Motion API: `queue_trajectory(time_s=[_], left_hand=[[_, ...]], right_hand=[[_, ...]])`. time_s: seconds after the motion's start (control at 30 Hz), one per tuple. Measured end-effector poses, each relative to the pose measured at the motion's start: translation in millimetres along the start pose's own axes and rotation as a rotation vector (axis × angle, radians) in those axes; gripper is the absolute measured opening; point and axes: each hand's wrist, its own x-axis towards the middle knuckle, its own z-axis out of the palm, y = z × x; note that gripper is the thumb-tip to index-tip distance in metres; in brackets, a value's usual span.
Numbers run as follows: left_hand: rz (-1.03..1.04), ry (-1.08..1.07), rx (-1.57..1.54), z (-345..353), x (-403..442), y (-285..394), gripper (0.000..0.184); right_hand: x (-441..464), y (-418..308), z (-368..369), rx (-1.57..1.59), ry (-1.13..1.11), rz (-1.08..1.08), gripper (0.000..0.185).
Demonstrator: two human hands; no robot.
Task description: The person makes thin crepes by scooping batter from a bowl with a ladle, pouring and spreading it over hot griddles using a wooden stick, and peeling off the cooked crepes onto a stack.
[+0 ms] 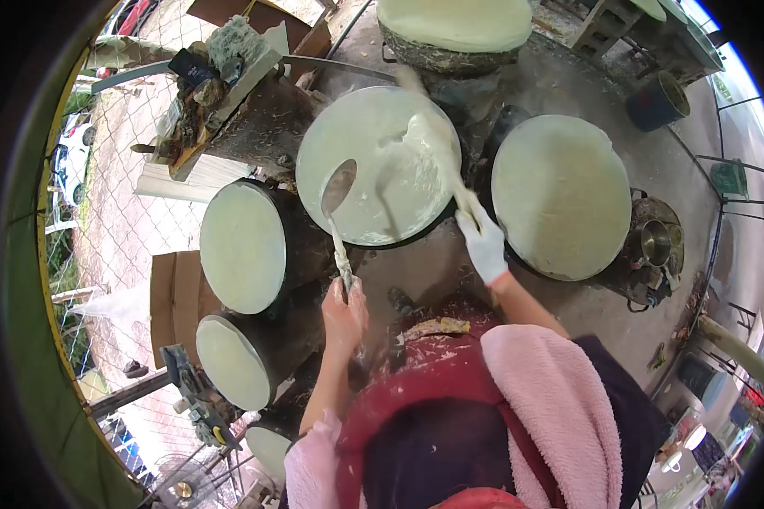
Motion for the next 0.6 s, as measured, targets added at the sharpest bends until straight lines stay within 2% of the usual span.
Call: queue_trajectory(time_s=[0.1, 0.17, 0.23, 0.3, 0.43, 0.47, 0.5, 0.57, 0.6], left_hand=[[0.028, -0.023, 0.035, 9, 8, 2, 0.013], [0.059, -0.041, 0.059, 19, 17, 3, 0.016], [0.099, -0.073, 0.078, 25, 28, 5, 0.018], [0.108, -0.076, 0.11, 30, 48, 5, 0.022], [0.169, -0.103, 0.152, 29, 101, 10, 0.025], [0.162, -0.112, 0.115, 30, 119, 10, 0.024], [0.156, -0.122, 0.077, 32, 137, 11, 0.024], [0.18, -0.177, 0.099, 38, 174, 15, 0.019], [0.189, -0.205, 0.114, 38, 191, 15, 0.018]], right_hand=[[-59, 15, -18, 0.596, -0.164, 0.939, 0.041], [-53, -8, -23, 0.566, -0.338, 0.857, 0.04], [-17, -32, -34, 0.548, -0.316, 0.903, 0.04], [2, -7, -38, 0.41, -0.224, 0.798, 0.04], [11, -23, -47, 0.332, -0.463, 0.956, 0.038], [6, -23, -50, 0.357, -0.516, 0.899, 0.038], [-2, -21, -54, 0.346, -0.472, 0.83, 0.039], [-23, -7, -54, 0.321, -0.378, 0.685, 0.04], [-43, 22, -46, 0.298, -0.236, 0.523, 0.042]])
